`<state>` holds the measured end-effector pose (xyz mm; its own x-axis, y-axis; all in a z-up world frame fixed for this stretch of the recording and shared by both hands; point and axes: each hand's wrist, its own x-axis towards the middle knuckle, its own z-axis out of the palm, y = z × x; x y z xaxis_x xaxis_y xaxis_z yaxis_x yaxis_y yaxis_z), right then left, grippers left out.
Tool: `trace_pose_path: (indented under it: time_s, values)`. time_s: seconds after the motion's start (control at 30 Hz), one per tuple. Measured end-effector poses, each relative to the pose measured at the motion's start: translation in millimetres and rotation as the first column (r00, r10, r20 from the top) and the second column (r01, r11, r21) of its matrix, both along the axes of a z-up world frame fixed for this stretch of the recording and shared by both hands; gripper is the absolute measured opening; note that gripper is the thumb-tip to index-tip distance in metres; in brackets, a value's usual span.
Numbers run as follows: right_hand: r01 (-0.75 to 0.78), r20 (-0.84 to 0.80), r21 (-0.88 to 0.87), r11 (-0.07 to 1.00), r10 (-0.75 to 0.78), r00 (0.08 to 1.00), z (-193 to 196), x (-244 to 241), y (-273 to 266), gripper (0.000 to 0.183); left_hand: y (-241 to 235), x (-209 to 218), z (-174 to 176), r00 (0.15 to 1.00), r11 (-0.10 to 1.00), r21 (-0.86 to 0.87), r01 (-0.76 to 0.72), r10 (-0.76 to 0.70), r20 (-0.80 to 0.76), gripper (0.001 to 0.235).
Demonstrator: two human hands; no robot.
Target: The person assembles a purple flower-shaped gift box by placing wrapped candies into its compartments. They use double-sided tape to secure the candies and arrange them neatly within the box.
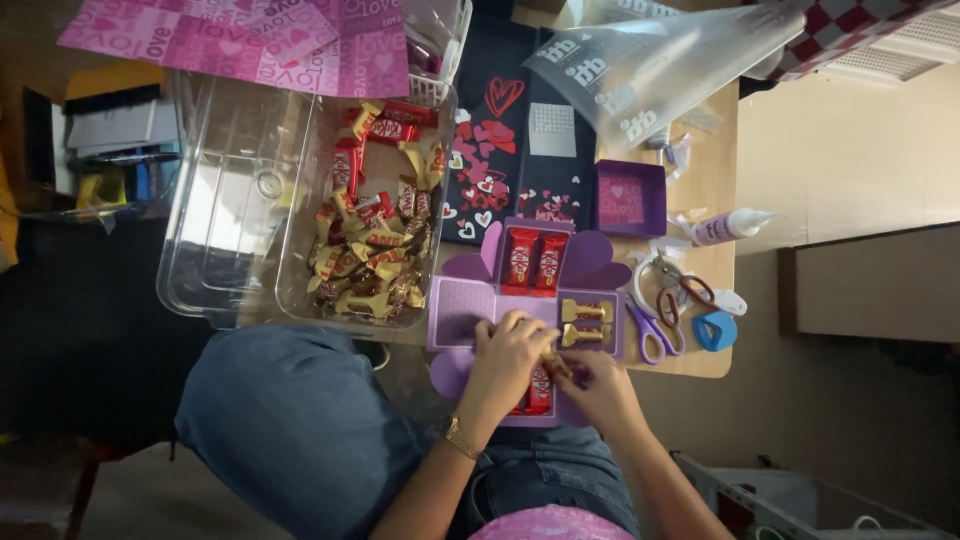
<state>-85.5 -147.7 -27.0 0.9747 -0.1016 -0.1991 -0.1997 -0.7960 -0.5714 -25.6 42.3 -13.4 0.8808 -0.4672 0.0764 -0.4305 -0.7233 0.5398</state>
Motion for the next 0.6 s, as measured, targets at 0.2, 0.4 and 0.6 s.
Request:
trace_pose_path:
  time_s: [0.2,0.4,0.6]
  values:
    - [0.174,-0.142,0.370,0.912,-0.130,0.981,46.8,19.3,5.7,0.036,-8.1,-2.5,35.0,0.938,0.857,-0.419,-0.301,0.187,-0.293,0.005]
    - [0.228,-0.212,0.541,0.809,-0.131,0.968,67.4,28.1,7.5,0.052,7.7,7.4,-15.8,0.984,0.993,-0.101,-0.053,0.035,-0.175,0.005]
    - [0.173,-0.051,0.587,0.791,-0.178,0.983,70.5,29.2,16.1,0.054,19.2,15.1,28.7,0.816,0.804,-0.513,-0.300,-0.062,-0.575,0.012]
